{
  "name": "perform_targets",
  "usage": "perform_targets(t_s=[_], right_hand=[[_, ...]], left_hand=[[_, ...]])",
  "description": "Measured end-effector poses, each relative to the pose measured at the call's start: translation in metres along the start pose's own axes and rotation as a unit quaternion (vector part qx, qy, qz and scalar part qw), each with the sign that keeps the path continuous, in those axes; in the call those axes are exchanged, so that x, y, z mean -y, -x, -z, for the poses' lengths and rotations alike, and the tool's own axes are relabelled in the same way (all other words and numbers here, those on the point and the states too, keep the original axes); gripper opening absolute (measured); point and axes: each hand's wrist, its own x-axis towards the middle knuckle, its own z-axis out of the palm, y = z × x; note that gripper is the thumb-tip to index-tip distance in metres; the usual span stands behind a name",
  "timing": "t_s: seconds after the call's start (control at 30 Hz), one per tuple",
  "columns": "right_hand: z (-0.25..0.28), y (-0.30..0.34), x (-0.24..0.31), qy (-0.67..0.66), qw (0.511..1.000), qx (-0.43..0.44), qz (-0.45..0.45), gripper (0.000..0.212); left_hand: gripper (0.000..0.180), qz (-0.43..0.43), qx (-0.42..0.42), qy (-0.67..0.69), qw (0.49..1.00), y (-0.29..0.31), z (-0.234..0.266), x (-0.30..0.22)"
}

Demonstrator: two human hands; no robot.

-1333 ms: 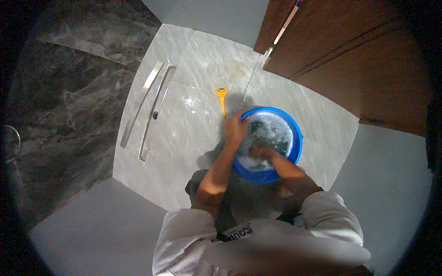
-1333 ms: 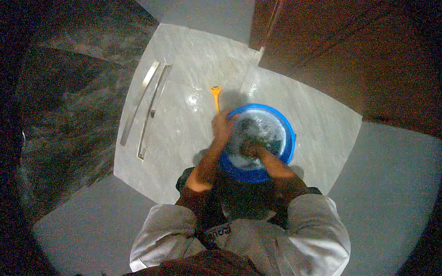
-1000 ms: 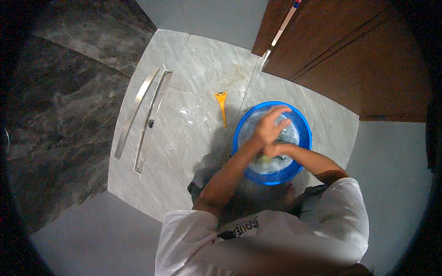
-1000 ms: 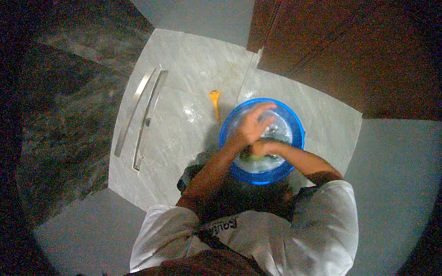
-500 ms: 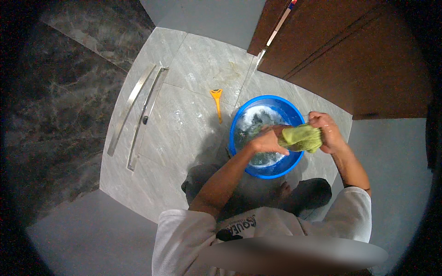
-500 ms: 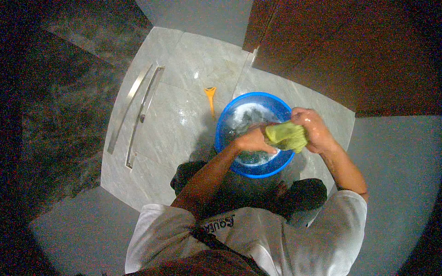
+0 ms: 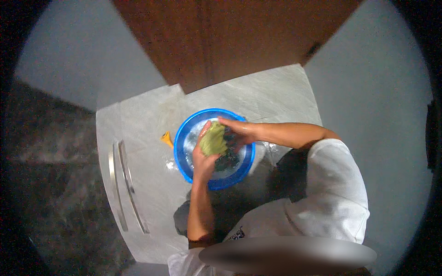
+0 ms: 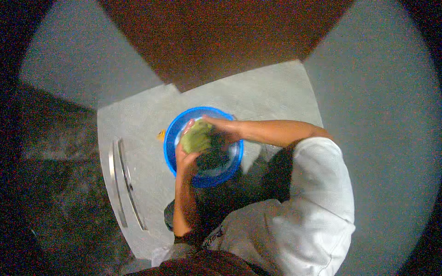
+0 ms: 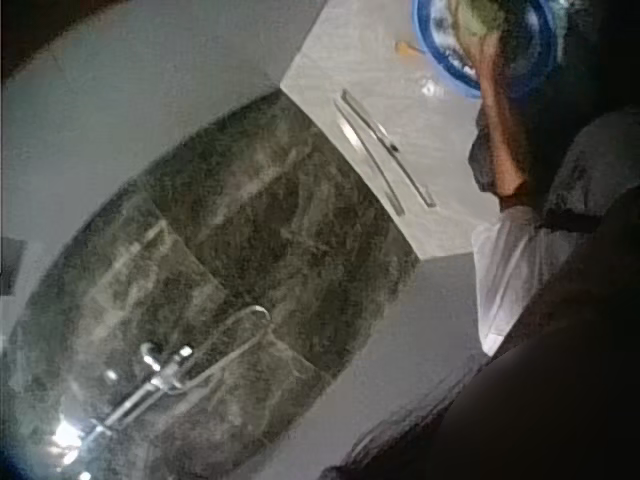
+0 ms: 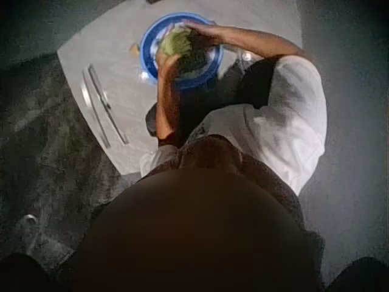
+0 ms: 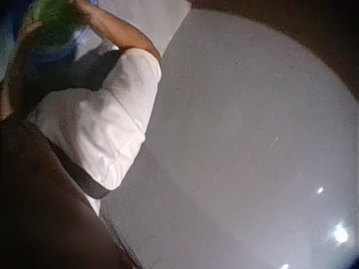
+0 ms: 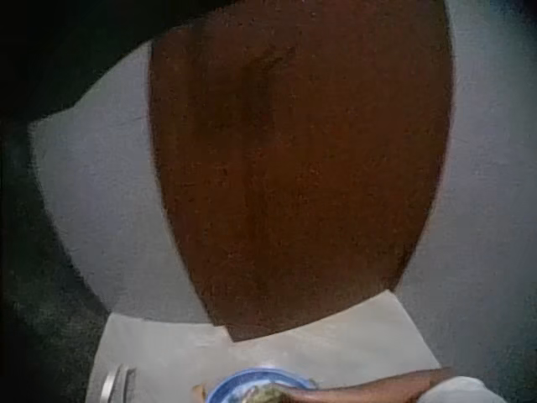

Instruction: The person kneels on a tiled floor and scrubs it with a yellow cloth and a small yellow scraper. They repeatedly dip the cloth into a blue bucket of soapy water, wipe the floor, and scrape the surface, moving across different sections of the room.

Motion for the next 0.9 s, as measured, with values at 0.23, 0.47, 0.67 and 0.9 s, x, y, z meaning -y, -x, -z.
perform_targets(t_s=[0.23, 0.47, 0.67, 0.9], right_hand=[[-0.007, -0.046, -0.007, 0.053, 0.933, 0.182, 0.305, 0.055], [-0.019, -0.060, -0.027, -0.366, 0.913, 0.077, 0.160, 0.022], [-0.031, -0.049, -0.028, -0.131, 0.938, -0.168, 0.274, 0.010], [-0.019, -0.072, -0.031, -0.083, 0.914, -0.148, 0.368, 0.011]], left_hand=[[0.072, -0.113, -0.045, -0.087, 0.989, -0.010, -0.025, 0.001], [0.027, -0.022, -0.399, 0.128, 0.908, -0.018, -0.030, 0.043], [0.031, 0.073, -0.378, 0.263, 0.885, -0.015, -0.004, 0.064], [0.041, 0.065, -0.385, 0.292, 0.873, -0.025, -0.013, 0.057]])
